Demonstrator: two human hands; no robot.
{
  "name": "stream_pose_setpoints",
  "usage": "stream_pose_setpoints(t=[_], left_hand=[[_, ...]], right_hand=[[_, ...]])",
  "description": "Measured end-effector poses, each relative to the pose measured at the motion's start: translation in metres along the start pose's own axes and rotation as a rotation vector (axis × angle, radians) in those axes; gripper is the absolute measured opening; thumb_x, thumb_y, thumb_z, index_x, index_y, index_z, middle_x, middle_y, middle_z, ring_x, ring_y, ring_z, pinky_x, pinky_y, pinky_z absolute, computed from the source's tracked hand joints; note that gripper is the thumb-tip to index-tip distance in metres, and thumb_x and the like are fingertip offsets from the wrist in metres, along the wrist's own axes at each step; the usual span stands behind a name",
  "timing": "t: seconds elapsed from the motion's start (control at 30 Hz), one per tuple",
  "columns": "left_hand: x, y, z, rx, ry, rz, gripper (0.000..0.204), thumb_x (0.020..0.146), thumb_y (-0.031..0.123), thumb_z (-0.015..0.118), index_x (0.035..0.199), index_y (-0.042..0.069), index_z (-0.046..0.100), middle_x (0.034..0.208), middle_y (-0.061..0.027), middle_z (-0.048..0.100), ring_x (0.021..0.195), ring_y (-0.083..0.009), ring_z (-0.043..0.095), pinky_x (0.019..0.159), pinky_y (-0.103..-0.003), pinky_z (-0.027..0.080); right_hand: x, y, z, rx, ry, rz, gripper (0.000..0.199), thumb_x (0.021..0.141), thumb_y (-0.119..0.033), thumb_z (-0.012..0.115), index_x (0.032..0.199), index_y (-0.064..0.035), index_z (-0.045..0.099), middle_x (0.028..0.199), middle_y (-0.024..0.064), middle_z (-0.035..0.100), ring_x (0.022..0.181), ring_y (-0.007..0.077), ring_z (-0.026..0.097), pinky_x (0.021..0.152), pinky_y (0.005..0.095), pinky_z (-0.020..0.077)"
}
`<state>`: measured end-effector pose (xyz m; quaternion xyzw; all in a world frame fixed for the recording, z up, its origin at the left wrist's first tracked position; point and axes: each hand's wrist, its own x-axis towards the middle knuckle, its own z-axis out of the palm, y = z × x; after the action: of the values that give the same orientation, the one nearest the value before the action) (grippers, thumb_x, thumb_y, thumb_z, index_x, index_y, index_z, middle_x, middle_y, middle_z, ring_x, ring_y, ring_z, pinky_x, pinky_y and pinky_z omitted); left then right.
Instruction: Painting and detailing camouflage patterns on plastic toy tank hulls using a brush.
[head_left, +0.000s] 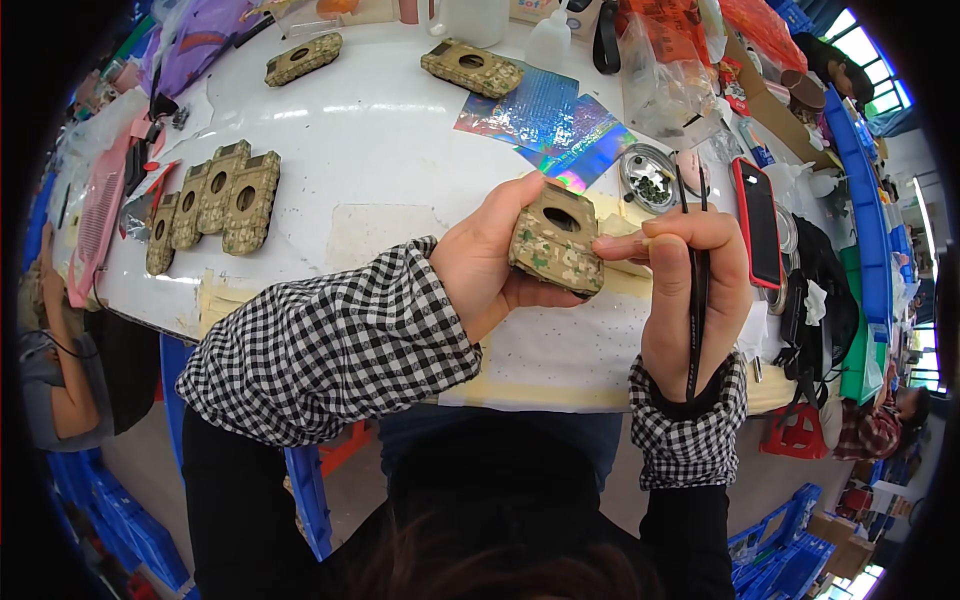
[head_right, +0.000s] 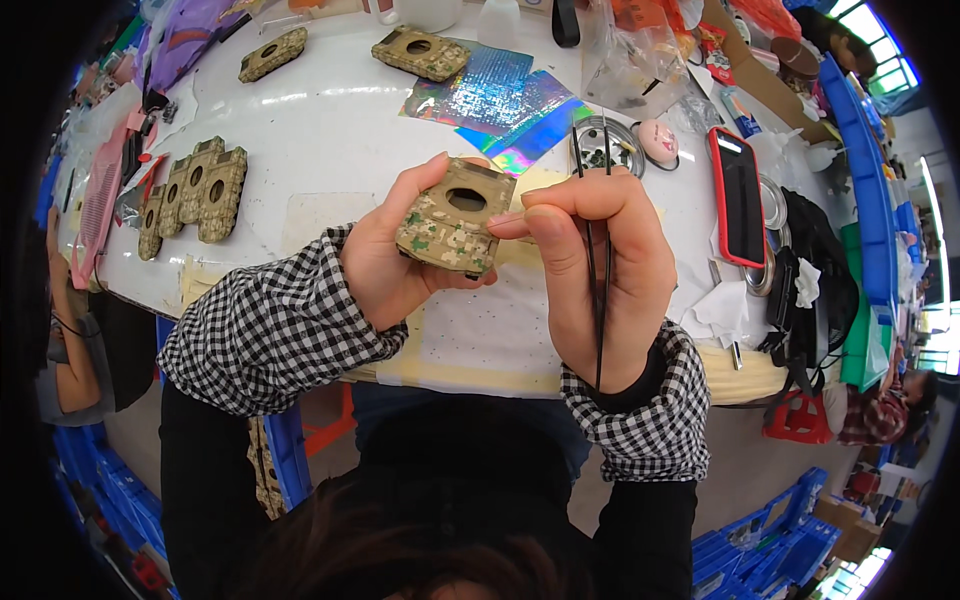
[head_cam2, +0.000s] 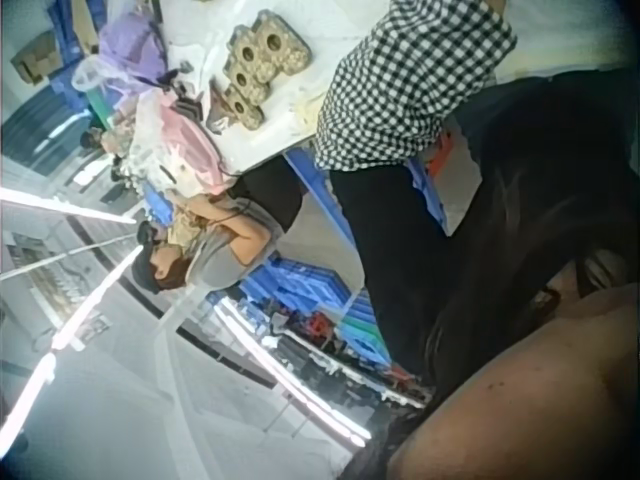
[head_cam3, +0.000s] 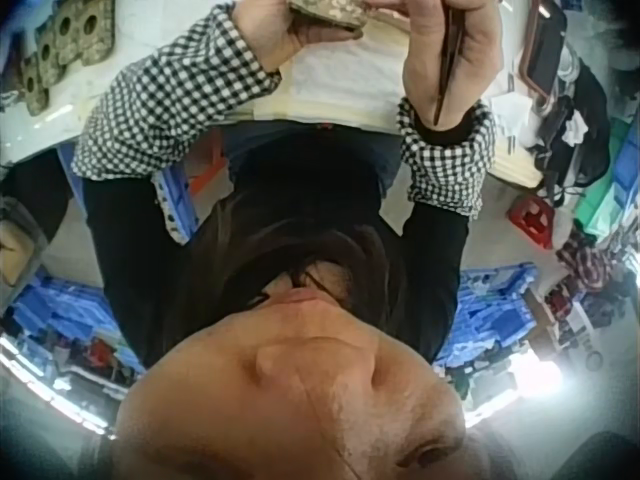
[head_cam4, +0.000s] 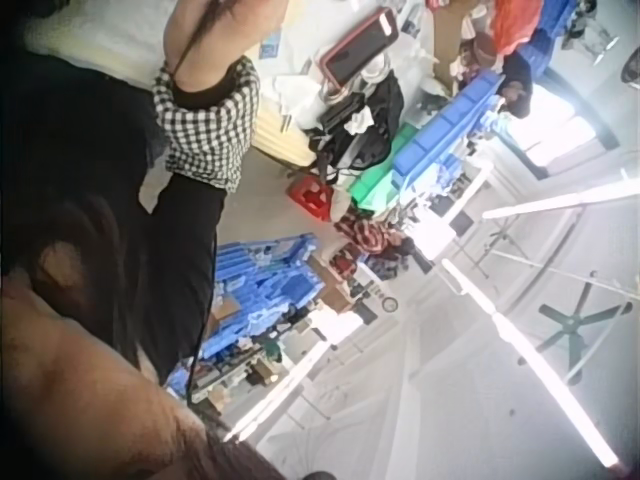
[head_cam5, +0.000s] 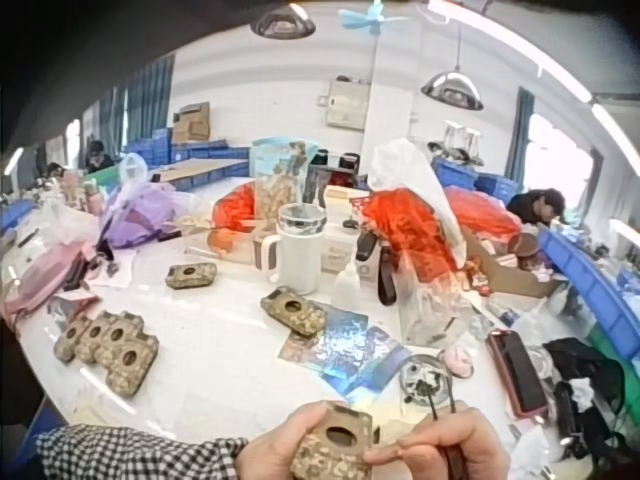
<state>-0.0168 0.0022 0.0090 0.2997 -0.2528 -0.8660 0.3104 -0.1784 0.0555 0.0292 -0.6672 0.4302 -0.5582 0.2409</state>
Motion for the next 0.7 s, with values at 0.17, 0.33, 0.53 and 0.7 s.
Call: stream_pose_setpoints(t=[0.17, 0.33, 0.53, 0.7], left_hand=[[0.000, 0.000, -0.001, 0.000, -0.002, 0.000, 0.050, 0.093, 0.048, 0.040, 0.117, 0.005, 0.050, 0.100, -0.0097, 0.061, 0.078, -0.0220, 0.064, 0.068, -0.034, 0.056], [-0.001, 0.001, 0.001, -0.006, 0.017, -0.008, 0.050, 0.093, 0.048, 0.040, 0.117, 0.005, 0.050, 0.100, -0.0120, 0.062, 0.077, -0.0229, 0.064, 0.068, -0.034, 0.056], [0.001, 0.002, -0.003, -0.017, -0.016, -0.009, 0.049, 0.094, 0.045, 0.039, 0.118, 0.003, 0.047, 0.101, -0.0186, 0.061, 0.074, -0.0243, 0.065, 0.066, -0.032, 0.058], [0.003, 0.003, -0.003, -0.065, 0.044, -0.061, 0.049, 0.094, 0.044, 0.039, 0.119, 0.003, 0.044, 0.098, -0.0194, 0.061, 0.071, -0.0241, 0.065, 0.065, -0.030, 0.059]], right_hand=[[0.000, 0.000, 0.001, 0.018, 0.004, 0.011, 0.008, 0.094, -0.005, 0.049, 0.095, 0.0028, 0.050, 0.082, 0.0091, 0.060, 0.078, 0.0127, 0.064, 0.071, 0.0215, 0.0455], [0.000, -0.004, 0.003, 0.128, 0.078, 0.096, 0.009, 0.095, -0.006, 0.048, 0.096, 0.0031, 0.049, 0.084, 0.0099, 0.060, 0.080, 0.0149, 0.065, 0.074, 0.0238, 0.0482], [-0.001, -0.004, -0.020, -0.199, 0.250, 0.023, 0.009, 0.091, -0.005, 0.055, 0.091, 0.0032, 0.054, 0.079, 0.0086, 0.061, 0.079, 0.0155, 0.064, 0.072, 0.0252, 0.0484], [-0.001, 0.008, -0.032, -0.727, 0.177, -0.159, 0.008, 0.081, 0.000, 0.065, 0.084, 0.0015, 0.059, 0.076, 0.0116, 0.060, 0.075, 0.0234, 0.063, 0.070, 0.0296, 0.0490]])
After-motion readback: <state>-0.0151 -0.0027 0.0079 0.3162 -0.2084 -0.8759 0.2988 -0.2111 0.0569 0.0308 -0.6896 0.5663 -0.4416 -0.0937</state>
